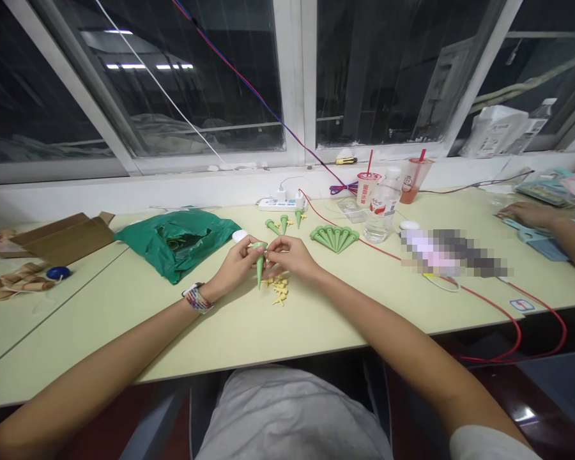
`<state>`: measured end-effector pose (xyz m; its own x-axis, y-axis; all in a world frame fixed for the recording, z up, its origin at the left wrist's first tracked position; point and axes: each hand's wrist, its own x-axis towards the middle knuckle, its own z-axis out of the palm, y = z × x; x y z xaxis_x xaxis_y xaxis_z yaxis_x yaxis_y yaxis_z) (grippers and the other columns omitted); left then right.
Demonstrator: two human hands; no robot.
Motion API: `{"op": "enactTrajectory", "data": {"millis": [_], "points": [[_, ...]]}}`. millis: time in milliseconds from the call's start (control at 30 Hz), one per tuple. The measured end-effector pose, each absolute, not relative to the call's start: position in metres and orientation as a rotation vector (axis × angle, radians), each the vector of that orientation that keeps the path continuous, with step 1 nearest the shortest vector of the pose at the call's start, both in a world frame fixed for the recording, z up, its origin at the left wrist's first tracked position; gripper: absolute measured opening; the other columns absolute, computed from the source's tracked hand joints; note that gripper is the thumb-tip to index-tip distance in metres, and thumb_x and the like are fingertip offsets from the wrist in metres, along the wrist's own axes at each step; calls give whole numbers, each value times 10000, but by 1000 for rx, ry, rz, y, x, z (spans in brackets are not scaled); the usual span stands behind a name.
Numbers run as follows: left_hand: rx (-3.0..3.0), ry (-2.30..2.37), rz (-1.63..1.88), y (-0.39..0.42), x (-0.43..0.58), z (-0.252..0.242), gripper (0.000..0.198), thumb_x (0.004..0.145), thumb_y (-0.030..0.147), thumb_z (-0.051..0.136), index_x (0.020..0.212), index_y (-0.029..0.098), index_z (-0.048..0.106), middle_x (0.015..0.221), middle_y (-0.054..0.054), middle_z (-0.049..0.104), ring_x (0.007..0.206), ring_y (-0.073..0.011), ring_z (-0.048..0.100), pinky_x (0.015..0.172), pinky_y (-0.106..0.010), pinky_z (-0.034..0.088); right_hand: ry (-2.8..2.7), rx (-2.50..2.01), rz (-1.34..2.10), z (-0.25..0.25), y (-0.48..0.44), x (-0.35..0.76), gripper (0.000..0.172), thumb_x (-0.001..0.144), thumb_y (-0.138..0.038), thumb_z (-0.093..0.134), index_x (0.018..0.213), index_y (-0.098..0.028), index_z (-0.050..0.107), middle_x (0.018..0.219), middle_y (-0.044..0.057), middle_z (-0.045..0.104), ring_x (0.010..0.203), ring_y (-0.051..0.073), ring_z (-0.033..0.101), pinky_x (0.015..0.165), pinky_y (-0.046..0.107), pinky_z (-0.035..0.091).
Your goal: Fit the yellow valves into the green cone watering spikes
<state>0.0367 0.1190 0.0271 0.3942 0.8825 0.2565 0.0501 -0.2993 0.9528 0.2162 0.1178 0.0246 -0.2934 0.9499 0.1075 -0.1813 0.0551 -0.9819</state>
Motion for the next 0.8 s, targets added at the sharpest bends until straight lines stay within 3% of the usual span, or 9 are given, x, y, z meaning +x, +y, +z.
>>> {"op": "enactTrajectory", "data": {"millis": [167,400,567,800], "points": [[1758,879,1085,119,33,30,413,886,572,730,992,213,555,772,-13,704,683,-176,679,604,-269,494,-1287,-800,1522,26,120,221,294,636,-314,893,757,-174,665,644,1,677,637,160,689,656,343,663],[1972,929,1146,115,29,39,380,861,527,777,970,226,575,609,54,557,554,-142,604,562,-260,453,-1263,-747,1681,26,124,229,282,658,-325,899,785,-157,712,661,8,685,645,144,692,790,370,663],[1700,929,1113,119,34,40,436,853,575,764,921,219,522,657,20,662,576,-168,670,560,-278,541,-1406,-732,1391,31,127,231,320,625,-321,919,789,-174,688,671,0,694,640,174,716,731,379,664],[1653,904,1650,149,-4,55,461,844,532,797,976,225,479,696,27,706,587,-161,719,596,-272,600,-1393,-998,1193,26,142,255,163,692,-241,797,738,-180,653,664,-5,658,601,156,648,603,332,606]]}}
